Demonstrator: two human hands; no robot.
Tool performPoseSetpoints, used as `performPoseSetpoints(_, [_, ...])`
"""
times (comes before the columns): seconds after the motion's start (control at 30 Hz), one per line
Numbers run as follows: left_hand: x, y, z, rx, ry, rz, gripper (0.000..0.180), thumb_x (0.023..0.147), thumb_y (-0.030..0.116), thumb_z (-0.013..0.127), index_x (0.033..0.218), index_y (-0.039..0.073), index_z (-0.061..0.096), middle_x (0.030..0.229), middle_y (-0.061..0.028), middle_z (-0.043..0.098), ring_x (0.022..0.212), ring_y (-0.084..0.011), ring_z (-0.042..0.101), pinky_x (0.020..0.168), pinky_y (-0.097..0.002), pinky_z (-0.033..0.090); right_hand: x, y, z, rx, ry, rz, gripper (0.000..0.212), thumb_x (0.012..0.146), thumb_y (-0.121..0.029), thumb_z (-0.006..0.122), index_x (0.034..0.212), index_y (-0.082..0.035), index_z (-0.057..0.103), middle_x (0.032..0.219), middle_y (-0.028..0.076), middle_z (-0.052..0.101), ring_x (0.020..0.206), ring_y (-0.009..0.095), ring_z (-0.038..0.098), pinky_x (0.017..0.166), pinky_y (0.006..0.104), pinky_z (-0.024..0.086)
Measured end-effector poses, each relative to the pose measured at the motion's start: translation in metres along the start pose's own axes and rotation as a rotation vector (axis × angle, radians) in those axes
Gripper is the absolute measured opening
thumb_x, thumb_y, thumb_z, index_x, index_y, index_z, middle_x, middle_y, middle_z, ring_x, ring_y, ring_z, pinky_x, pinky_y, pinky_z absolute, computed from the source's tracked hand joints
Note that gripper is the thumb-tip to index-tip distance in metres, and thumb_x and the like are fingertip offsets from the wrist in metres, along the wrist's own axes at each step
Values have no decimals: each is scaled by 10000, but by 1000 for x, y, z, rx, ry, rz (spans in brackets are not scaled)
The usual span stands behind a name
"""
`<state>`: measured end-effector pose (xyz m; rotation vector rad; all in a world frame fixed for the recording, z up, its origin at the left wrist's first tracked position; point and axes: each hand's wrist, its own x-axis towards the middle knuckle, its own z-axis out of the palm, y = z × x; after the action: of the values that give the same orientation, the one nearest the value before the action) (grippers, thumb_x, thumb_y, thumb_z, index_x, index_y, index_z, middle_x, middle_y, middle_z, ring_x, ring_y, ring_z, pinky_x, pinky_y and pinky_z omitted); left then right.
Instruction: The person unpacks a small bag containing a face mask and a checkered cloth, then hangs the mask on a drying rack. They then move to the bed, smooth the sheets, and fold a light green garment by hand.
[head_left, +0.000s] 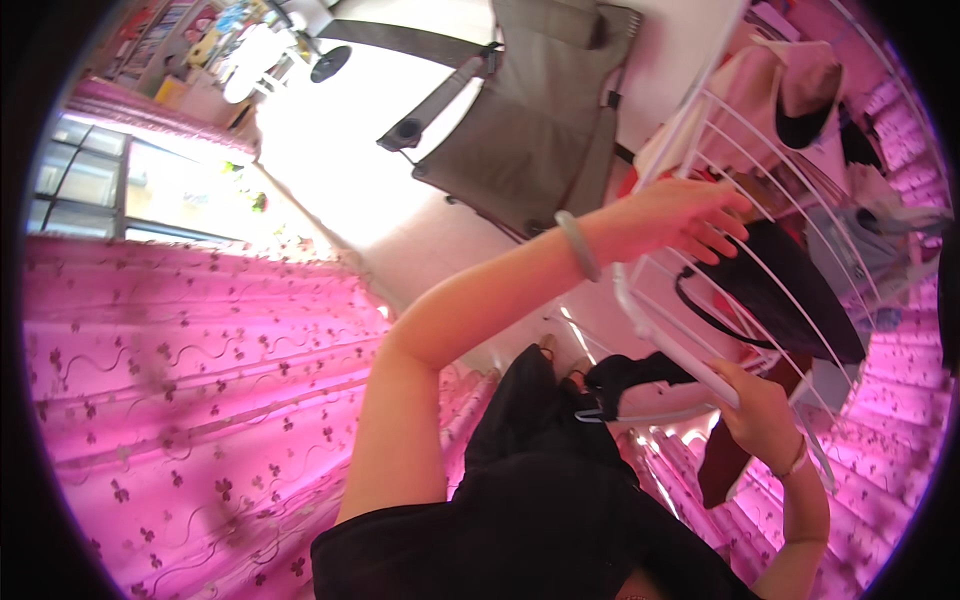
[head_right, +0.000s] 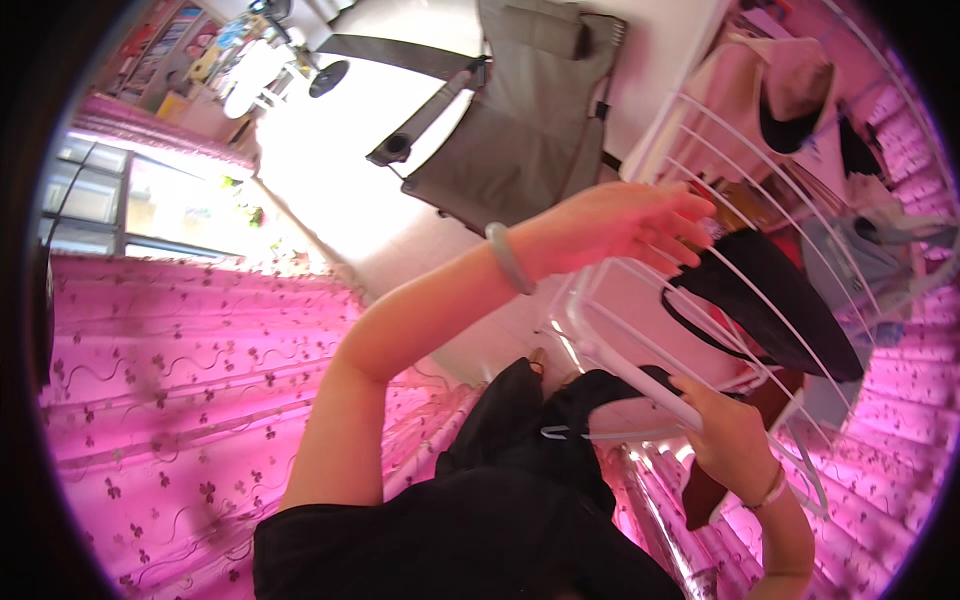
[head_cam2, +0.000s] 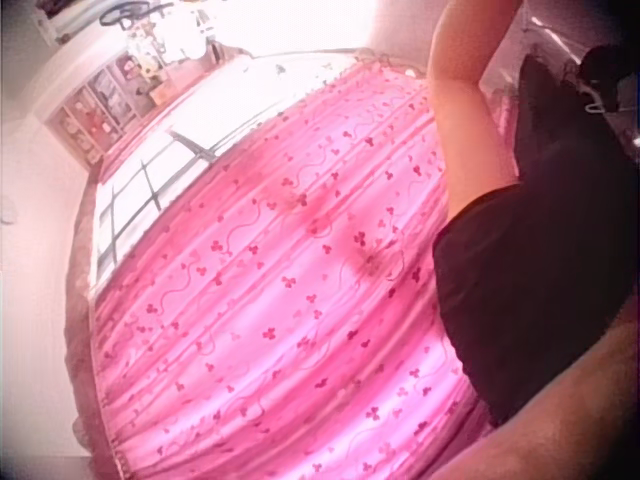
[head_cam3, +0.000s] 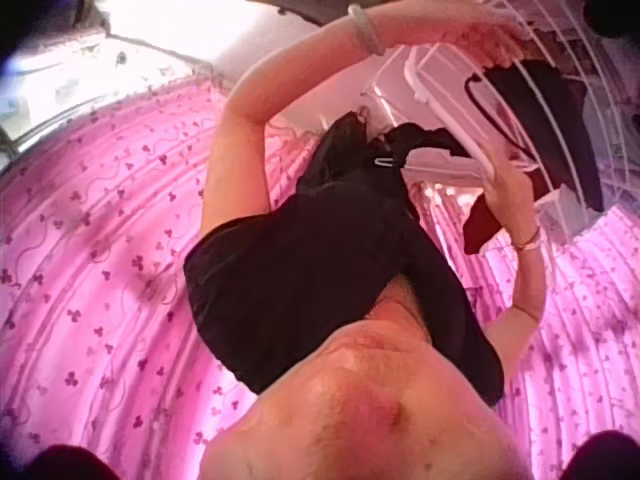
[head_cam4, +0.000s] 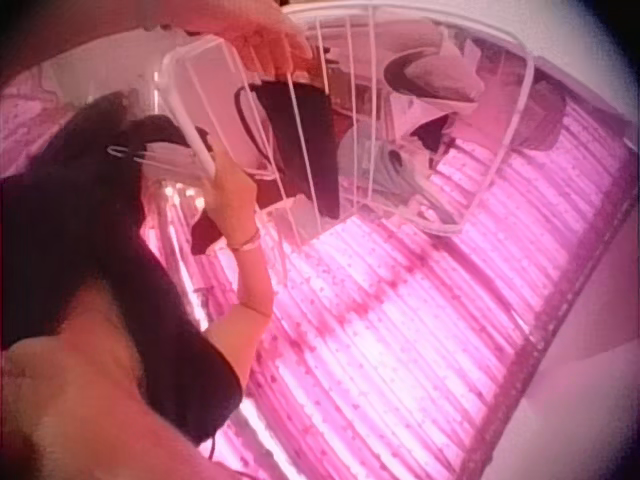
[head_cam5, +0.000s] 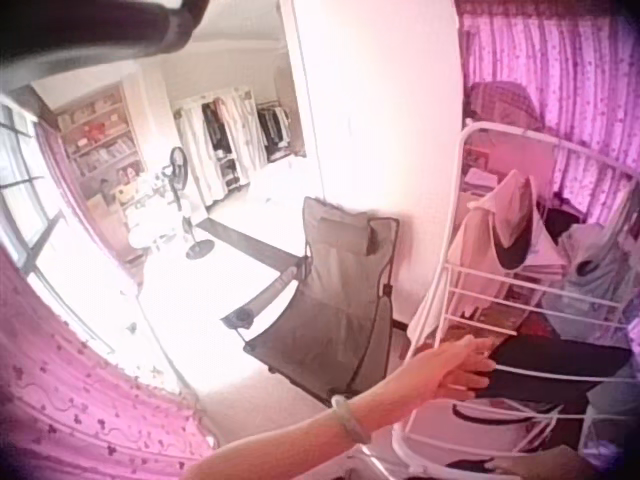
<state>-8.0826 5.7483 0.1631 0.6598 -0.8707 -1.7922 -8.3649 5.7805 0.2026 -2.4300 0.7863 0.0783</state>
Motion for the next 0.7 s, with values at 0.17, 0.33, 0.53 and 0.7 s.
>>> performPoseSetpoints(0.17, [-20,4,-19,1,-1,-57,508,985,407,417,1278,-4,481,1133,-153,609,972,-244,629,851,-340,518,15,-16,4,-31,71,-12,472,724,15,649,1181,-55,553,893,138,665,817,316,647,698,366,514])
performPoseSetpoints(0.33, [-38,29,-54,-122,-72,-83,512,990,403,400,1304,3,452,1157,-144,594,1000,-233,614,858,-350,506,30,-59,-27,-164,-70,129,815,598,-155,794,1323,-13,450,1244,188,529,1142,374,501,967,441,380])
performPoseSetpoints(0.53, [-103,72,-126,-334,-68,-29,540,986,424,401,1335,13,434,1199,-131,575,1050,-220,584,897,-354,484,123,-148,-51,194,169,288,666,916,-517,427,1292,30,481,1287,151,531,1146,248,517,944,356,387])
performPoseSetpoints(0.7, [-197,133,-194,-292,61,9,537,994,418,385,1358,24,422,1271,-138,535,1107,-225,552,957,-379,445,278,-248,-30,333,-105,73,356,919,-163,466,1201,37,546,1104,136,617,1000,192,574,857,287,434])
